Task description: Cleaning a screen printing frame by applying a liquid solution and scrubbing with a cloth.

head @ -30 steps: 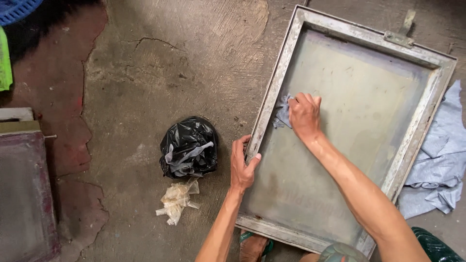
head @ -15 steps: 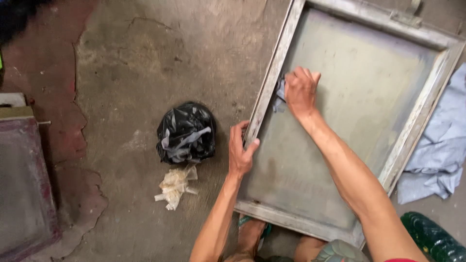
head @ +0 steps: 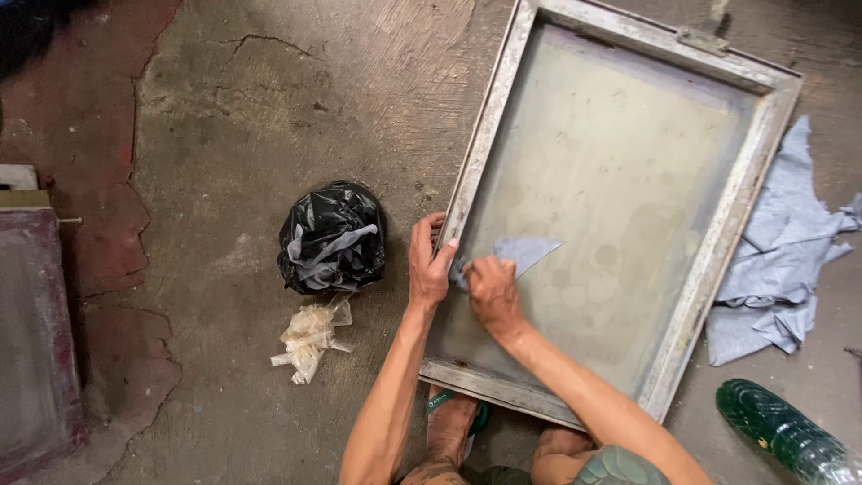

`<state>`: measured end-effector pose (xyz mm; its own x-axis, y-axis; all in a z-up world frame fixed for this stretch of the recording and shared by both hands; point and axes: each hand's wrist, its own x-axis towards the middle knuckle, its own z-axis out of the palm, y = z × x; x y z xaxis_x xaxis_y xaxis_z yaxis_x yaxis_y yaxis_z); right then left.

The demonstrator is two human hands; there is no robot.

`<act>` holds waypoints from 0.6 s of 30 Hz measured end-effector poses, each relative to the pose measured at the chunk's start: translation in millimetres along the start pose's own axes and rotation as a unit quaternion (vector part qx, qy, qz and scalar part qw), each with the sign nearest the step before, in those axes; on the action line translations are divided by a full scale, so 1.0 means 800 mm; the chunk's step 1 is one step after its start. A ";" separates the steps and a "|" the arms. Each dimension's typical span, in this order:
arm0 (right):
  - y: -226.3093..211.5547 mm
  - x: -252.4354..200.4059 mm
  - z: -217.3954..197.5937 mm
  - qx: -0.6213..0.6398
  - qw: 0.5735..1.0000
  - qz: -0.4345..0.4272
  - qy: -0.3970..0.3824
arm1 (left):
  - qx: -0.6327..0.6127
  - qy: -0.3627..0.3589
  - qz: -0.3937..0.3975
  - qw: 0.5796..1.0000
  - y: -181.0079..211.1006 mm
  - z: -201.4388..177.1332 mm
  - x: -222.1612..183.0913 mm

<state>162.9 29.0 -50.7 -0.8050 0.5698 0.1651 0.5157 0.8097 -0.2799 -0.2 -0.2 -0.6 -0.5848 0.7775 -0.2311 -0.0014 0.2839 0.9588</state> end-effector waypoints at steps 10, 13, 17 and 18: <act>-0.039 -0.069 -0.051 0.102 0.990 -0.093 0.041 | 0.045 -0.017 0.032 0.998 0.025 -0.016 -0.022; -0.001 -0.119 -0.109 0.181 0.976 -0.011 0.117 | 0.186 0.030 0.098 0.977 0.022 -0.027 -0.060; 0.072 -0.305 -0.162 0.082 0.931 0.309 0.176 | 0.297 -0.084 0.278 0.909 0.050 -0.015 -0.147; 0.084 -0.350 -0.171 0.087 0.931 0.307 0.177 | 0.301 -0.080 0.279 0.908 0.047 -0.009 -0.162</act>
<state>463.0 -57.3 13.4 -0.2112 0.9531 0.2169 0.7668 0.2992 -0.5678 69.7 -94.0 66.5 -0.2321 0.9529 0.1951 0.7313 0.0387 0.6810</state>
